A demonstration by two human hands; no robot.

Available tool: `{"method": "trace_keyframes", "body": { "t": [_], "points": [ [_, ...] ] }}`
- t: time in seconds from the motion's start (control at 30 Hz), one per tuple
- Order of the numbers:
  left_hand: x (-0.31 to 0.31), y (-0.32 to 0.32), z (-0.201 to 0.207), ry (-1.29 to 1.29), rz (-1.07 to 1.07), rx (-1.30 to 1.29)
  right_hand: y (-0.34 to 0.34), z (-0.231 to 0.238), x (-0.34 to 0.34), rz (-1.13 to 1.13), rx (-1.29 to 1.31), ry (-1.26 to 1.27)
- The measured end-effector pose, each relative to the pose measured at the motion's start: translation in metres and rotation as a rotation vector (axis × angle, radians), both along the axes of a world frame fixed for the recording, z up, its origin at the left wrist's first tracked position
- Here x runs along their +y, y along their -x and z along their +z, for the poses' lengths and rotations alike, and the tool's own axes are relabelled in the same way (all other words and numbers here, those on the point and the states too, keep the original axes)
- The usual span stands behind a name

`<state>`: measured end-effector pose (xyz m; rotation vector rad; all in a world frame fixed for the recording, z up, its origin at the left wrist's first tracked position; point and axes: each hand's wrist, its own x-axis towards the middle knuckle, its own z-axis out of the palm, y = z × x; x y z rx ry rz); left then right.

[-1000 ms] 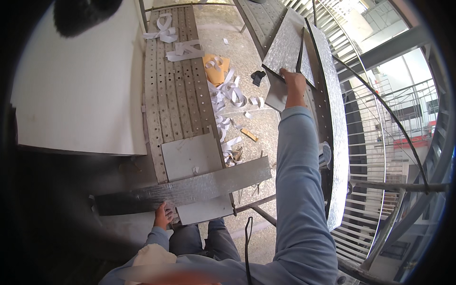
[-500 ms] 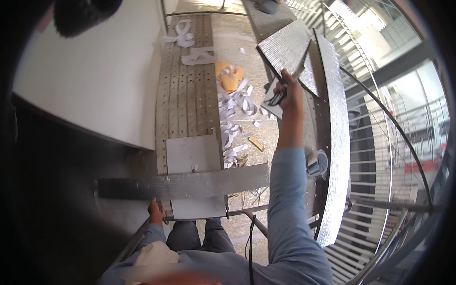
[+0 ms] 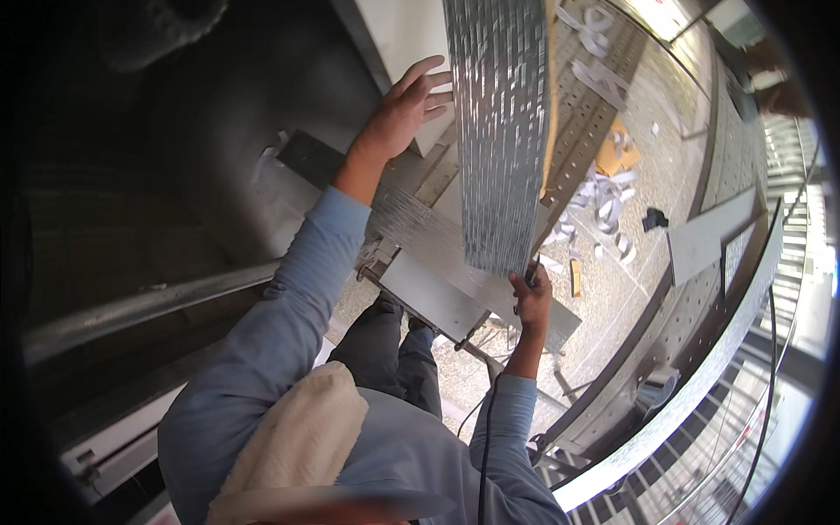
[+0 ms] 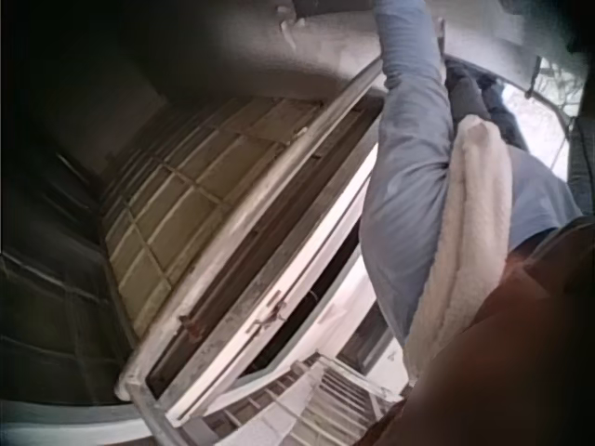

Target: The person cuts a silver foil-backed insulation sheet on a scaffold platform using a utility knife, then cuts a piece of cardboard. The person handles both materials and places the cut pieces on the scaffold.

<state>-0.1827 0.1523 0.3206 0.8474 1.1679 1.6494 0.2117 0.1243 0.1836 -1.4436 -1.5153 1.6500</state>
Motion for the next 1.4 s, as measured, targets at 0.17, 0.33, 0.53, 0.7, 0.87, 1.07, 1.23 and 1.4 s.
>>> {"method": "trace_keyframes", "body": {
  "t": [0.17,0.33,0.53,0.7,0.87,1.07,1.23,1.4],
  "points": [
    [-0.047,0.021,-0.019,0.13,0.12,-0.216,-0.017,-0.041,-0.002,0.123,-0.033,0.05],
    [-0.1,0.024,-0.073,0.213,0.343,-0.053,-0.042,-0.068,-0.004,0.19,-0.219,0.142],
    [-0.127,0.03,-0.111,-0.088,0.164,-0.429,-0.059,-0.066,-0.018,0.265,-0.476,0.235],
    [-0.168,0.065,-0.171,0.217,0.504,-0.694,-0.053,-0.062,-0.007,0.294,-0.545,0.377],
    [-0.186,0.125,-0.271,0.515,0.87,-0.639,-0.005,-0.106,0.023,0.798,-0.607,0.196],
    [-0.224,0.186,-0.362,0.964,1.15,-0.267,0.08,-0.144,0.033,0.731,-0.691,-0.012],
    [-0.252,0.213,-0.389,1.188,1.03,-0.11,0.124,-0.144,0.05,0.774,-0.763,0.101],
    [-0.253,0.217,-0.388,1.214,1.021,-0.123,0.131,-0.158,0.048,0.791,-0.88,-0.087]
  ]
}}
